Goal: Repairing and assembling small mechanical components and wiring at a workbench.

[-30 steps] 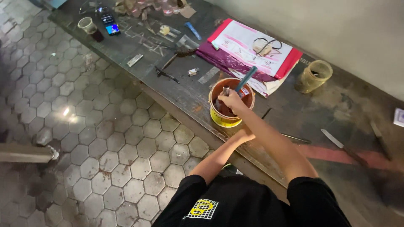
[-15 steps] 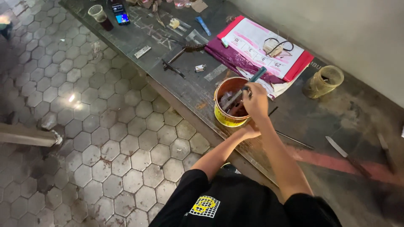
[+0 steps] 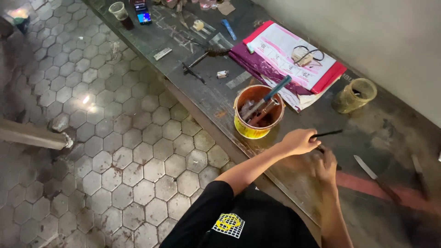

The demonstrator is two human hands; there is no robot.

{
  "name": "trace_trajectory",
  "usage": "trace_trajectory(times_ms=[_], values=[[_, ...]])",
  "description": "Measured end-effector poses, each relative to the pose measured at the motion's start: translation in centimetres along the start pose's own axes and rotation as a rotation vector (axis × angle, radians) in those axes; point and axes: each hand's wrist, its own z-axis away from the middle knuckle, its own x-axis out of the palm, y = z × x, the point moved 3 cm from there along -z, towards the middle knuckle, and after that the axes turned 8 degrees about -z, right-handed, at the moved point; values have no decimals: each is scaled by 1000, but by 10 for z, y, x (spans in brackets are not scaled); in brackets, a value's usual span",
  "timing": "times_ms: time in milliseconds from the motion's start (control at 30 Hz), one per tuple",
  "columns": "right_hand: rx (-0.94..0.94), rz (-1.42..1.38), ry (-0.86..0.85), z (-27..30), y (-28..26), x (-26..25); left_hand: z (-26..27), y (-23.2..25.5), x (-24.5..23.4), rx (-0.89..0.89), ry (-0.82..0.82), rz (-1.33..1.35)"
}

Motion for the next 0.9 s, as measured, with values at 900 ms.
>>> trace_trajectory(times_ms=[900], values=[[93, -376, 469, -21, -234, -158, -95, -30, 46, -489, -348, 1500]])
